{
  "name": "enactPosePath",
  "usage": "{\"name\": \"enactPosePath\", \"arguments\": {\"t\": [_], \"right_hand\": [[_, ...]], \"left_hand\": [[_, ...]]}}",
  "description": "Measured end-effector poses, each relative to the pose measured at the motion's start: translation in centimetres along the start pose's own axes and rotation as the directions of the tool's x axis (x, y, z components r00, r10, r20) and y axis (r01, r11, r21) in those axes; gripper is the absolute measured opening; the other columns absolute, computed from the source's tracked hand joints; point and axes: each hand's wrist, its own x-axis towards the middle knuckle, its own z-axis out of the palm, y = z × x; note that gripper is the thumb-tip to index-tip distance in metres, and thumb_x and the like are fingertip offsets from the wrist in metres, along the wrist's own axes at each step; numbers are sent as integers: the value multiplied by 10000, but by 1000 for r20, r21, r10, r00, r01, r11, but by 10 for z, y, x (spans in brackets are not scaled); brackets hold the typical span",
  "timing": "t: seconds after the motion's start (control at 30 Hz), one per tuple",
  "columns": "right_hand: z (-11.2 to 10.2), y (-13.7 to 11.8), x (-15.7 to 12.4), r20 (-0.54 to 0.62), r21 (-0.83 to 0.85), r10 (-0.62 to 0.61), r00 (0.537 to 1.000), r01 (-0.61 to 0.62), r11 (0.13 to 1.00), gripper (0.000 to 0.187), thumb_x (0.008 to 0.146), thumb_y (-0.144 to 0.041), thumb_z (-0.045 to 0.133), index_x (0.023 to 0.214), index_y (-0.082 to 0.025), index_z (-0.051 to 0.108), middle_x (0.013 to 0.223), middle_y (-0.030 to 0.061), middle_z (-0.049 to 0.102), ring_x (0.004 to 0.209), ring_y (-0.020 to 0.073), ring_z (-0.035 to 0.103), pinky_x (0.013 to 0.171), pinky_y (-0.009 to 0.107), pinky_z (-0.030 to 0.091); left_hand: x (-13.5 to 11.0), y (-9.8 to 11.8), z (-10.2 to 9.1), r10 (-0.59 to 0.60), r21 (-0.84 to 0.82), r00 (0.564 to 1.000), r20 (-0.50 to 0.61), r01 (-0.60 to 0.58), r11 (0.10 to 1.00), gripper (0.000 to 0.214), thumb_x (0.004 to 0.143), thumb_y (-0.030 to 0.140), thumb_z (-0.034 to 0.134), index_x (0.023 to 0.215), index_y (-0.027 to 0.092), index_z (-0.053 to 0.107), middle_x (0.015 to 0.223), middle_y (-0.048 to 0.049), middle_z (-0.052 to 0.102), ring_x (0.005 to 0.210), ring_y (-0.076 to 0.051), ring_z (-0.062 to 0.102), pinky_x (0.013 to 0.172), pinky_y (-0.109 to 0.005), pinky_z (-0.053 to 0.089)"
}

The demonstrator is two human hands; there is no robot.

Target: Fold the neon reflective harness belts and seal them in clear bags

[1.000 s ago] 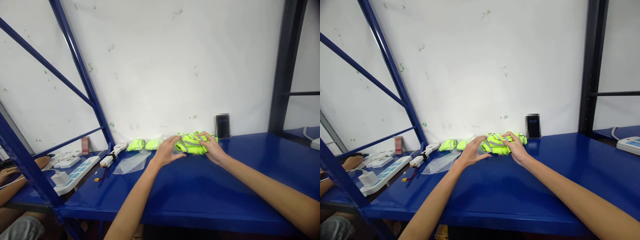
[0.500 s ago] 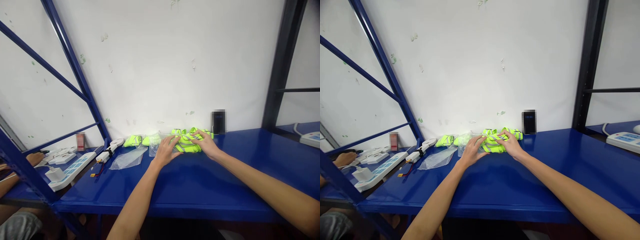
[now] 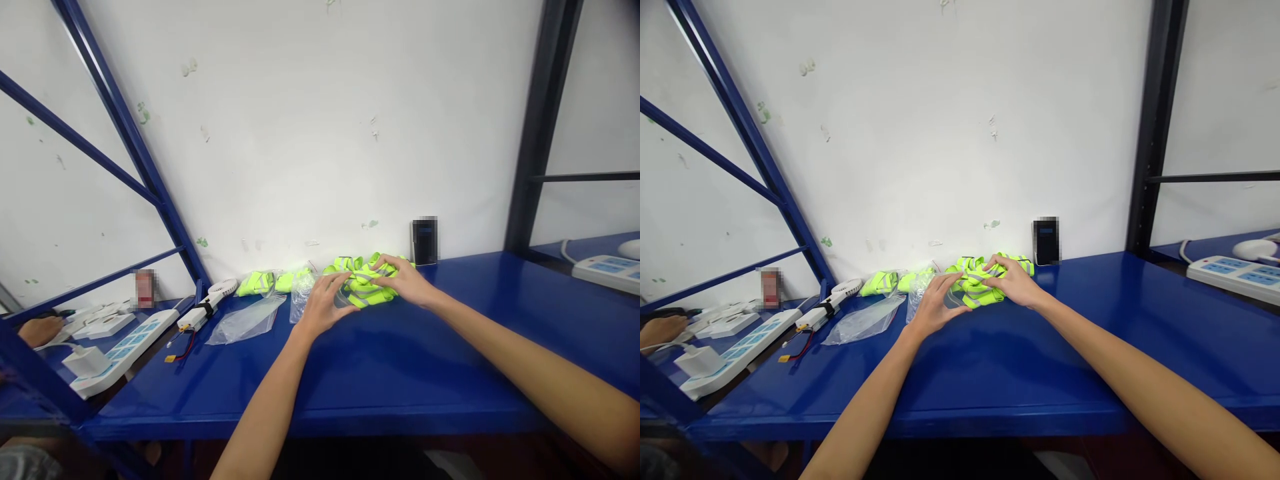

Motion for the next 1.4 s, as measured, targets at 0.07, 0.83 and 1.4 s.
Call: {"name": "enactPosePath", "arguments": {"t": [0.07, 0.83, 1.4], "right_hand": [[1, -3, -2, 17, -47, -42, 999, 43, 998, 205, 717, -357, 695, 826, -215, 595, 904, 22, 626, 779, 198, 586, 653, 296, 441], [15, 1, -8, -30, -105, -72, 997, 68, 992, 181, 743, -335, 665, 854, -209, 599, 932, 37, 657, 823, 220, 603, 723, 324, 461], [25, -11, -18, -4, -45, -136, 991, 136, 990, 177, 740, -272, 658, 900, -219, 606, 946, 24, 644, 910, 231, 595, 820, 347, 446]], "left_hand": [[-2, -2, 0, -14, -42, 1000, 9, 14, 999, 810, 742, 495, 738, 1434, 305, 365, 1366, -80, 526, 1263, -259, 484, 1070, -447, 411], [-11, -9, 10, -142, 381, 989, 46, 114, 917, 1025, 749, 643, 640, 1535, 222, 135, 1563, -137, 293, 1478, -322, 152, 1160, -537, 202], [0, 7, 8, -115, 251, 993, 10, 108, 962, 1054, 671, 748, 628, 1504, 235, 235, 1463, -161, 445, 1380, -330, 379, 1171, -591, 96]]}}
